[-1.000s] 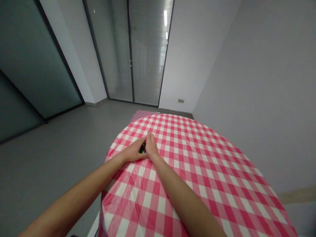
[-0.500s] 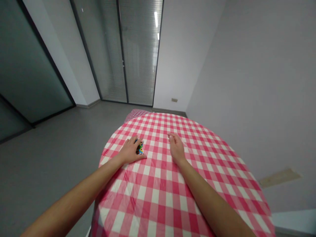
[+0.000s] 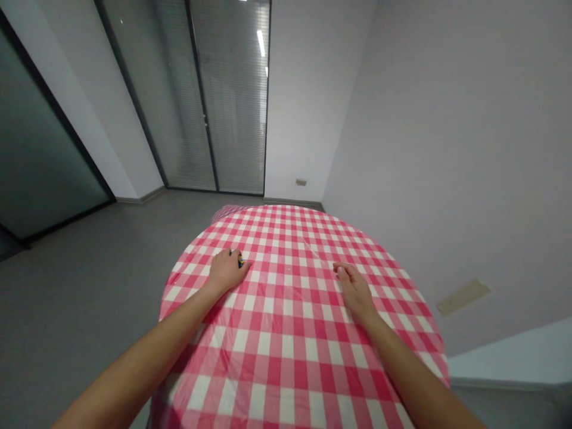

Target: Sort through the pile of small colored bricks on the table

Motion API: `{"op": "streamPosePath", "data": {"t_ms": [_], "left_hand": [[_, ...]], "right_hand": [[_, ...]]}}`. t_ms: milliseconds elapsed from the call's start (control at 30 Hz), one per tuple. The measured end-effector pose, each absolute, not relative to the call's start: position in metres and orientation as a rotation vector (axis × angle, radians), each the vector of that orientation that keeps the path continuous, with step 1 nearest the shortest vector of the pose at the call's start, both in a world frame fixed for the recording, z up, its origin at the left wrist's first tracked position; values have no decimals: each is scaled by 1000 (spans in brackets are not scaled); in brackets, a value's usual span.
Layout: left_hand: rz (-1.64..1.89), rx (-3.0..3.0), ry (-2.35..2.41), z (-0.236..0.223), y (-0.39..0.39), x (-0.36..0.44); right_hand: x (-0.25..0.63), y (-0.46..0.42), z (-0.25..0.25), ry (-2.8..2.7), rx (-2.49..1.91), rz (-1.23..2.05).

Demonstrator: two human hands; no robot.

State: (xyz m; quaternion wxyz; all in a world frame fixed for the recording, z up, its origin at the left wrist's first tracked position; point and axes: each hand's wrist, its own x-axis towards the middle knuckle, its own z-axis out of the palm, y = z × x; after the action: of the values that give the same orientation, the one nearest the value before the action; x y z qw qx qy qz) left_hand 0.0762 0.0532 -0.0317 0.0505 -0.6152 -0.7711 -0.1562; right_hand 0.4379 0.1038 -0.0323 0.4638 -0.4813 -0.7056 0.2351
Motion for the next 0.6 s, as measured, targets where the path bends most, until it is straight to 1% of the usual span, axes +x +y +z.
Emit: {"op": "streamPosePath", "data": {"t_ms": [167,233,300,433,600], "left_hand": [[-512,-1810,-2301,-18,46,86],[-495,-1930,-2208,-14,31,100],[-461,-2171,-2072,-13,12,118],[-382,-2540,-1940,-22,-21,146],[-287,-2595,-2040,-35,-25,150]], "right_hand": [[451,92,-29,-1926,-1234,434],[453,81,-30,-2104,-1258,354],[454,67,-33,-2295,-1258,268],[453,43,-40,-2559,-1303,142],[451,37,-43,-2682,-1452,151]]}}
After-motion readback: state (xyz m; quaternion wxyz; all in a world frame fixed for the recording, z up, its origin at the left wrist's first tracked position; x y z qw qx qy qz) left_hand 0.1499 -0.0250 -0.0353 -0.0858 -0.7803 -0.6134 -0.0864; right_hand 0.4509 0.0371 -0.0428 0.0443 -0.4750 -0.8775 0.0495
